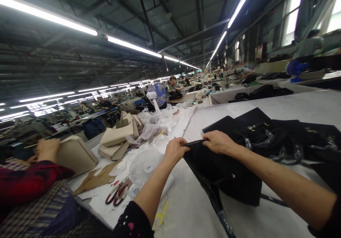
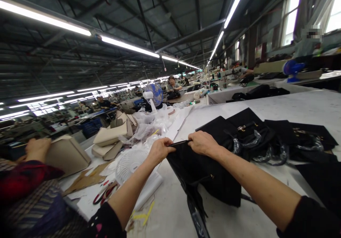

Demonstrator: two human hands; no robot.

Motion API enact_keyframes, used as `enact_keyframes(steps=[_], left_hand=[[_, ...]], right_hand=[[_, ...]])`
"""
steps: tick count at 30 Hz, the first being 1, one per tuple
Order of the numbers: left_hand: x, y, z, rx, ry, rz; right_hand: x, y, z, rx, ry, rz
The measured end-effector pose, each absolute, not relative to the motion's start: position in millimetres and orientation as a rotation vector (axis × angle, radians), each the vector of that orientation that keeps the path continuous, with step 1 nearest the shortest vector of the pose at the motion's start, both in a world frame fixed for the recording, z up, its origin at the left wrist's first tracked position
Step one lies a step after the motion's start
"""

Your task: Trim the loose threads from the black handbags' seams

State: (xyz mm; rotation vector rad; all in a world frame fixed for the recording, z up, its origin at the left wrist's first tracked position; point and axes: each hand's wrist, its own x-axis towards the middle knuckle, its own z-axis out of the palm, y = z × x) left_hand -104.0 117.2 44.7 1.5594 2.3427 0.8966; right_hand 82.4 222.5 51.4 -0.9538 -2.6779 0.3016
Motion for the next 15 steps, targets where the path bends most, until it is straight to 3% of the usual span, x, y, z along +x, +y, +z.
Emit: enact_keyframes(steps=[15], left_hand=[[-99.3, 109.9, 46.6, 1.716, 2.420, 0.814]], right_hand=[[66.5, 213.0, 55.0, -0.858, -2.690, 0.318]])
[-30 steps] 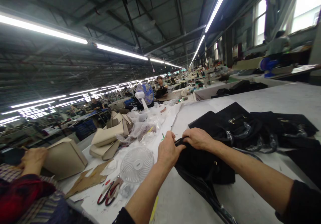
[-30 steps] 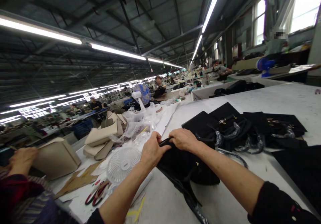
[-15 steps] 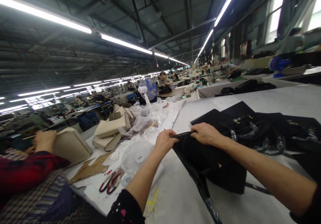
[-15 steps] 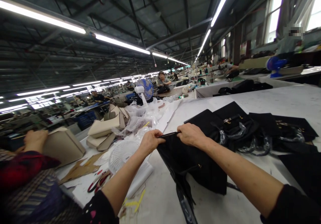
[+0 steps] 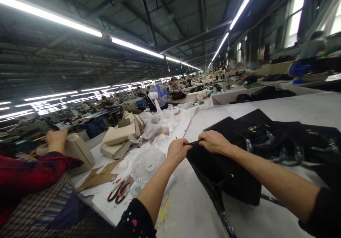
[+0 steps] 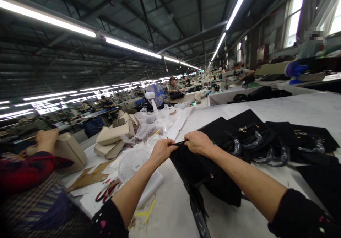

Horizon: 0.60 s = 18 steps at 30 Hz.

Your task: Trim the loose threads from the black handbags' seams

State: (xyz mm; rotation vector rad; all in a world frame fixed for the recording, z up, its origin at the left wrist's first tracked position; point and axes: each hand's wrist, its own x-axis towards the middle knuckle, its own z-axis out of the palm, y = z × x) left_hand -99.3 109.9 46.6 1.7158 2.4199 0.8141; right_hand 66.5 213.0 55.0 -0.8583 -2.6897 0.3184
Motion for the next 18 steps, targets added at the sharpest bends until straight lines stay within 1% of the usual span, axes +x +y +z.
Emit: enact_keyframes(steps=[18], left_hand=[[-93.6, 115.9, 49.1, 1.828, 2.410, 0.805]], right_hand=[[57.8, 201.4, 55.7, -0.835, -2.685, 0.304]])
